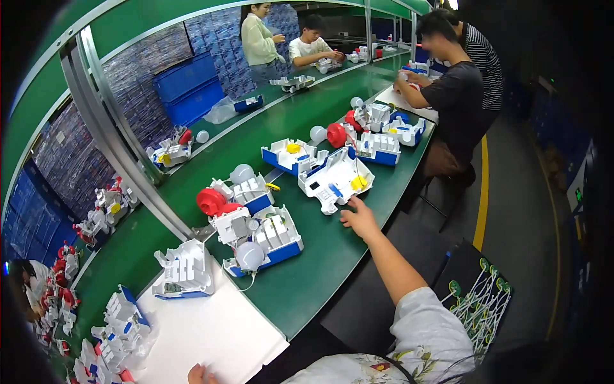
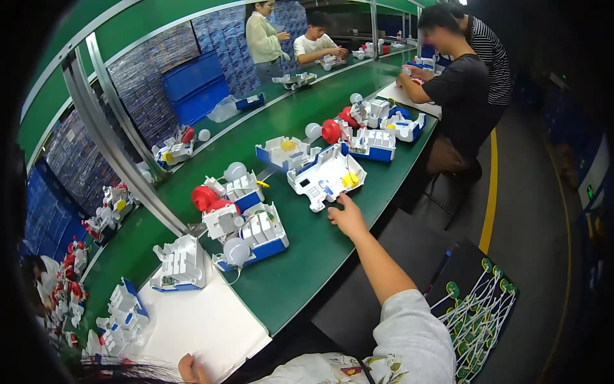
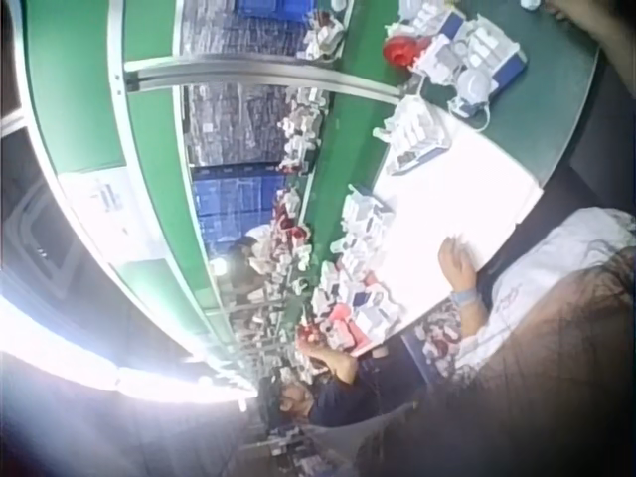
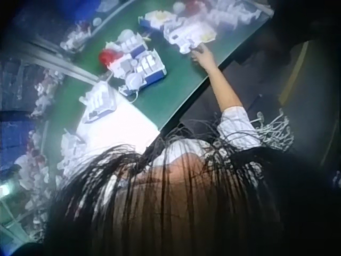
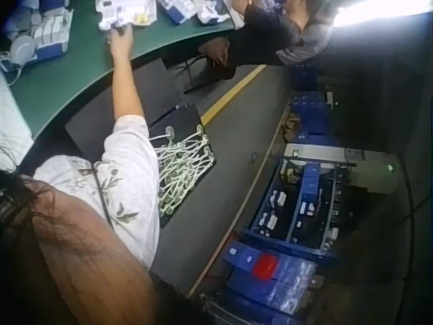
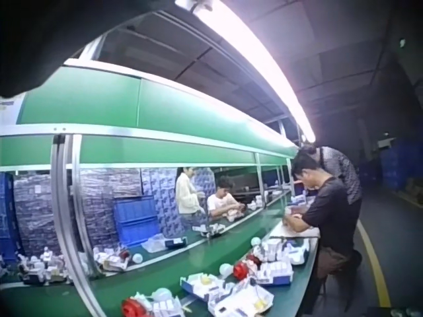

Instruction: Assembling electronic components and housings on a factory production line.

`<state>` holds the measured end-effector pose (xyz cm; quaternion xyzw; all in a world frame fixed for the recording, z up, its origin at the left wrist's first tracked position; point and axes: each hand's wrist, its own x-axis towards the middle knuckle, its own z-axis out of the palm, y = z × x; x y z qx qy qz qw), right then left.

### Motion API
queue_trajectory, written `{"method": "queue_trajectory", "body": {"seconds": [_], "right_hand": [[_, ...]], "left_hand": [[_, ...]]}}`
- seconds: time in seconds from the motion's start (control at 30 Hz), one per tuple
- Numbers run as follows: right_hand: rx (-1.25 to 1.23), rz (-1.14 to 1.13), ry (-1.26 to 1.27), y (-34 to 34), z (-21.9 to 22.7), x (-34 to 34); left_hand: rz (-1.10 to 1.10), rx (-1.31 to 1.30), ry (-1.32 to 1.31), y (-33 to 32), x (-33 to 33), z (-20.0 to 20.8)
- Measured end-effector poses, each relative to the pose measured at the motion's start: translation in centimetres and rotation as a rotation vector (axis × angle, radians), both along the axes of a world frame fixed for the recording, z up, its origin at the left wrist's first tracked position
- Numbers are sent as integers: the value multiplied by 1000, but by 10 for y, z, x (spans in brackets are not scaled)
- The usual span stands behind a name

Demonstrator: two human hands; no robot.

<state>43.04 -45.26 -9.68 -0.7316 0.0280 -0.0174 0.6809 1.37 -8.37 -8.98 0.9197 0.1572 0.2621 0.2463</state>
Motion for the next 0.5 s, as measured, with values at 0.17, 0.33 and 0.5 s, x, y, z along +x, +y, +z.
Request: {"method": "queue_trajectory", "body": {"seconds": [0.17, 0.33, 0.5], "right_hand": [[0, 65, 36, -9, 7, -3], [79, 60, -2, -23, -1, 2], [-300, -198, -275, -33, 2, 3]], "left_hand": [[9, -4, 25, -1, 1, 4], [-622, 1410, -240, 76, 8, -9], [-280, 714, -105, 16, 5, -2]]}}
